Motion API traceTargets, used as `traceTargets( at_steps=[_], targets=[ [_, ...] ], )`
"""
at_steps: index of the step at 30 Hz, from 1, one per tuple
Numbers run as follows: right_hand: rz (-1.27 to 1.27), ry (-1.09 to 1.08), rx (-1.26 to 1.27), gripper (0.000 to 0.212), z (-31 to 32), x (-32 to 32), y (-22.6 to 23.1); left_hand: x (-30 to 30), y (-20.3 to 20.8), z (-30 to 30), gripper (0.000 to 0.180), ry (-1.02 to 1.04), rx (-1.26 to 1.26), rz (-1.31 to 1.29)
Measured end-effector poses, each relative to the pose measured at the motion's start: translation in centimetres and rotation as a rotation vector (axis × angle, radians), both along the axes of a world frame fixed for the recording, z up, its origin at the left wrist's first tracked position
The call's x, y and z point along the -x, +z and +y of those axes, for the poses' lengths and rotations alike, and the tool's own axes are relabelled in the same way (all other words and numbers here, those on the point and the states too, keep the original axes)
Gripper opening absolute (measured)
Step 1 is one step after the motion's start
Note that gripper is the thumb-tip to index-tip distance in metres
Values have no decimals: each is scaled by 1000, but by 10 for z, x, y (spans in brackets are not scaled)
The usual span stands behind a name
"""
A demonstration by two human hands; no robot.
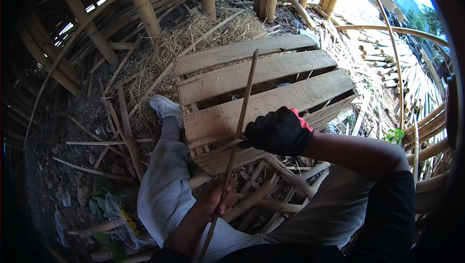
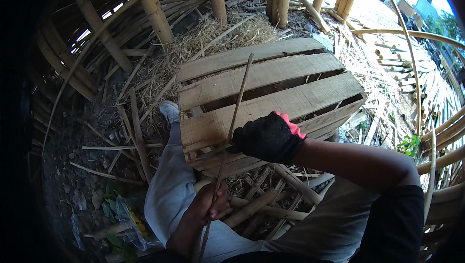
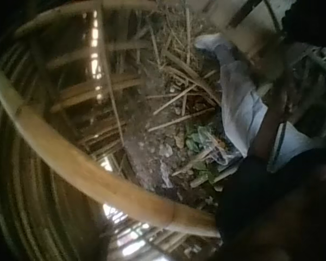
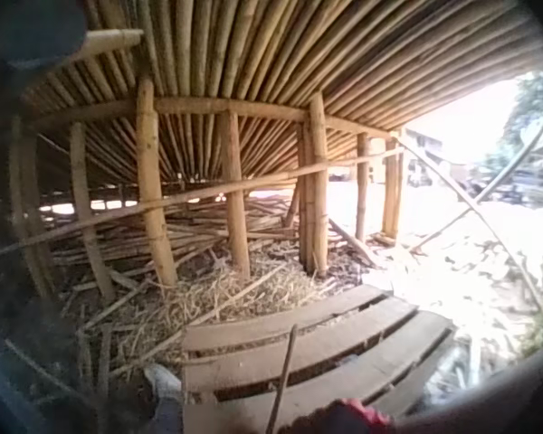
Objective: The person sits on the ground and uses a knife to shave and smooth a long bamboo stick, repeatedly scraping along its length to remove the outer layer.
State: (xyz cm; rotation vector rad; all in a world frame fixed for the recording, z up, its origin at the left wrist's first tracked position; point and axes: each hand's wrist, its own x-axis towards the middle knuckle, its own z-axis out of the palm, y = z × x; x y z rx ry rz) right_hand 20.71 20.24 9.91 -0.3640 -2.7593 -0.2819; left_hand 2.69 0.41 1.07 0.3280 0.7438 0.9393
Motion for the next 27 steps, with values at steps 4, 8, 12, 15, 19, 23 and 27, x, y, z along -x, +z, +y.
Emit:
traceTargets(
  at_steps=[4, 8, 12, 15, 19, 23, 27],
  targets=[
    [-2, -38, 9, 26, 7, -1, -1, -1, 5, 9, 47, 13, -19, -101],
    [43, -80, 184, 25, -16, 0, -1, -7, 6, 7, 46, 33, 1, -163],
    [111, -156, 167, 26, 18, -6, -2, -3, 6, 5, 44, 9, 47, -296],
    [101, -212, 109, 28, 33, -7, 1, 0, 15, 3, 42, -1, 92, -345],
    [115, -12, 253, 20, -9, -6, -2, -4, 12, 3, 40, -16, 60, -333],
    [-123, -183, 274, 27, 3, -10, 18, -2, 5, 6, 40, 4, 108, -476],
    [-95, -257, 344, 32, -17, -5, 16, -4, 4, 4, 40, 2, 45, -465]
  ],
)
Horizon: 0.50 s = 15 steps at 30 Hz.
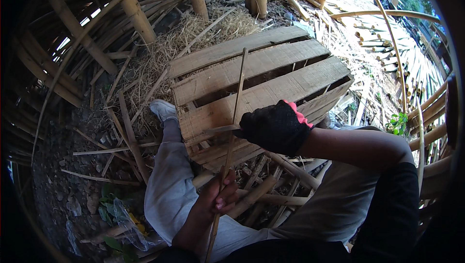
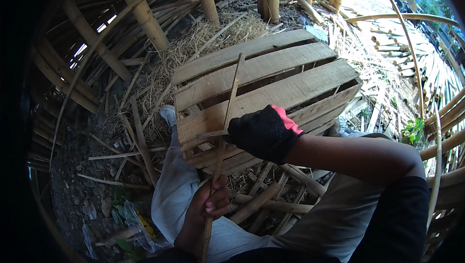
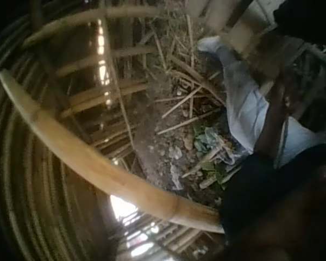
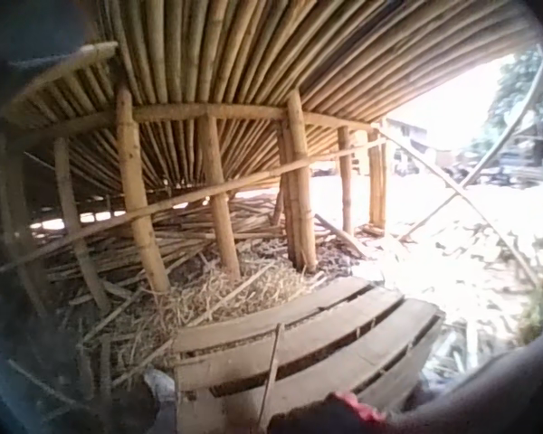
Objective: The person sits on the ground and uses a knife to shave and smooth a long bamboo stick, repeatedly scraping along its length to remove the outer layer.
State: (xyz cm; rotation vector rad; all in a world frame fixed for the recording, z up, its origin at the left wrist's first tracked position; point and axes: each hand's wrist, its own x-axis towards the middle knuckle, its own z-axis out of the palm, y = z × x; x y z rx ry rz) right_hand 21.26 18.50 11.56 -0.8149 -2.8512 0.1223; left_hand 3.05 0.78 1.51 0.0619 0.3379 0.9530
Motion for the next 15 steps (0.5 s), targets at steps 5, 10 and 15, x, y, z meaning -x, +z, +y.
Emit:
traceTargets(
  at_steps=[5, 10, 15],
  targets=[
    [-23, 26, 14, 32, 3, -7, 6, -1, -26, 14, 42, 38, -160, 401],
    [-74, 36, -37, 33, 0, -11, 14, 3, -38, 36, 40, 41, -281, 224],
    [-72, 106, -44, 33, 10, -24, 4, -14, -25, 50, 35, 96, -303, 212]
  ],
)
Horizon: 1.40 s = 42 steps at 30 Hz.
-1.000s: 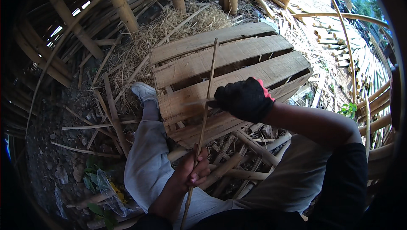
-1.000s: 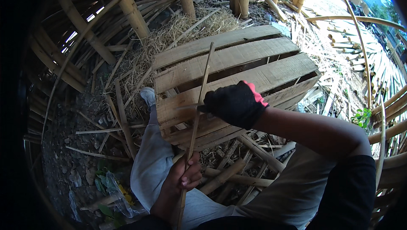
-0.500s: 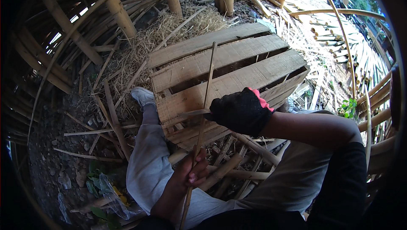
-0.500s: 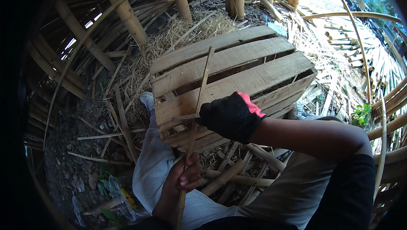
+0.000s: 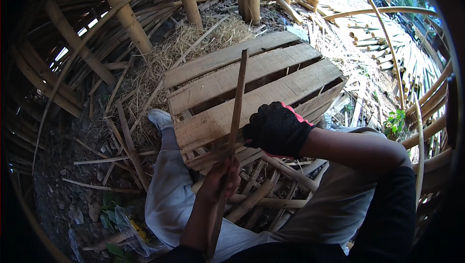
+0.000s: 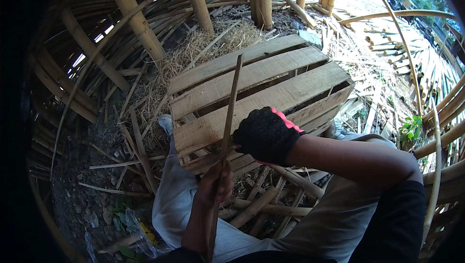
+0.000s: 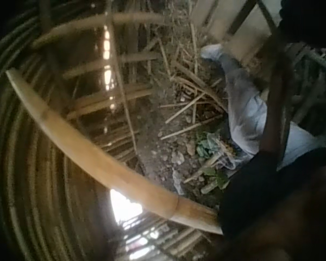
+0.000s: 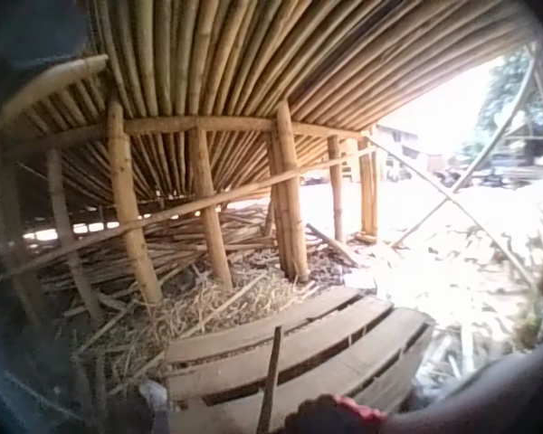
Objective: The person sits on the ground and uses a knife to shave and smooth a long bamboo stick, repeatedly scraping along its length to remove the outer layer.
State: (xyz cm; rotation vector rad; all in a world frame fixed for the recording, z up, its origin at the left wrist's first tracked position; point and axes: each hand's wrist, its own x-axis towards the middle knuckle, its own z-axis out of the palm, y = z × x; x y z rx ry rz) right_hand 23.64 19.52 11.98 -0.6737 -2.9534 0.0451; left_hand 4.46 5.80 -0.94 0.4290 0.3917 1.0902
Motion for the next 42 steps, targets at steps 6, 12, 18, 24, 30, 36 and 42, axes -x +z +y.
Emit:
traceTargets(
  at_steps=[6, 12, 18, 24, 30, 36, 42],
  targets=[
    [-74, -223, 53, 39, -29, 11, 32, -10, 38, -8, 37, 70, -11, 38],
    [-10, -227, -268, 32, 16, 10, 16, -22, 47, -13, 43, 60, 164, -91],
    [-69, -133, -217, 37, 18, 19, 9, -13, 48, -17, 40, 20, 219, -55],
    [-219, -132, -26, 35, -10, 39, 17, -15, 58, -23, 41, 54, 162, 139],
    [-203, -210, -143, 40, 39, 35, 16, -8, 34, -18, 43, -4, 151, -55],
    [-194, -111, 86, 63, 5, 39, 32, -6, 35, -3, 43, 91, 106, 212],
    [-15, -63, -75, 49, 26, 29, 21, 2, 30, -5, 39, 121, 177, 76]
  ],
)
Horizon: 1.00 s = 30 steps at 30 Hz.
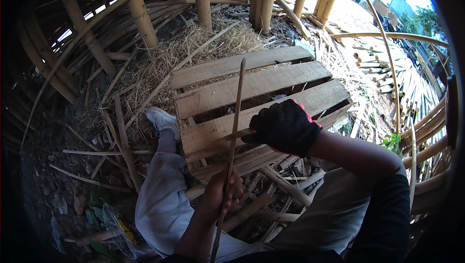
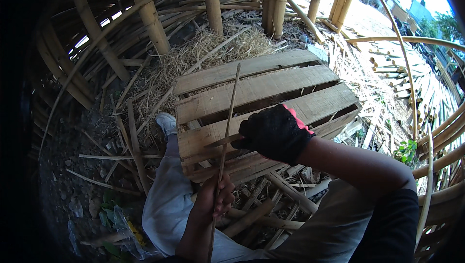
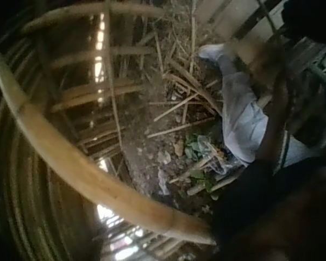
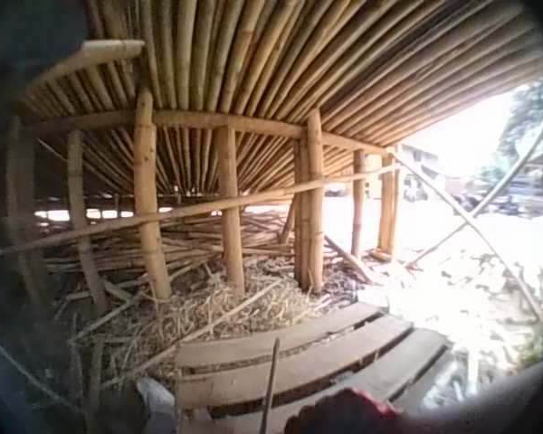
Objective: The person sits on the ground and uses a knife to shave and smooth a long bamboo stick, repeatedly scraping along its length to remove the outer layer.
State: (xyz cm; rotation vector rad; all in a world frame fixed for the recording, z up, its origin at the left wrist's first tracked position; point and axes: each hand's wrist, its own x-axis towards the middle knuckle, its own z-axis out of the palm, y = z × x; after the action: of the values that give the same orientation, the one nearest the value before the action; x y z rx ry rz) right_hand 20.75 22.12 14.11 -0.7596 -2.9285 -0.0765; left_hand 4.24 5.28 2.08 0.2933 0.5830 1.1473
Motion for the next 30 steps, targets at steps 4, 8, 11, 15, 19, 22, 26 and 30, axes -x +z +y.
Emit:
traceTargets(
  at_steps=[4, 8, 11, 15, 19, 22, 26, 30],
  targets=[
    [-82, -94, 51, 43, -14, 3, 4, 1, -1, 0, 40, -54, 20, -168],
    [-31, -74, -6, 46, 14, 0, -8, -2, 4, -3, 41, -81, 67, -202],
    [-91, -121, 23, 49, 20, 5, 4, -2, 7, -3, 42, -81, 76, -162],
    [-250, 25, 22, 45, -4, 10, 6, -4, 7, -4, 42, -79, 58, -53],
    [-241, -140, -117, 41, 47, 4, 9, -5, 9, -4, 41, -85, 123, -128],
    [-254, -83, 18, 46, 23, 5, 7, -2, 5, -2, 40, -124, 114, -266],
    [-186, -54, -23, 47, 26, -3, -6, 0, -3, -2, 40, -155, 113, -501],
    [-150, 39, -109, 45, 38, -11, -10, -3, -6, -3, 40, -171, 94, -601]
  ],
)
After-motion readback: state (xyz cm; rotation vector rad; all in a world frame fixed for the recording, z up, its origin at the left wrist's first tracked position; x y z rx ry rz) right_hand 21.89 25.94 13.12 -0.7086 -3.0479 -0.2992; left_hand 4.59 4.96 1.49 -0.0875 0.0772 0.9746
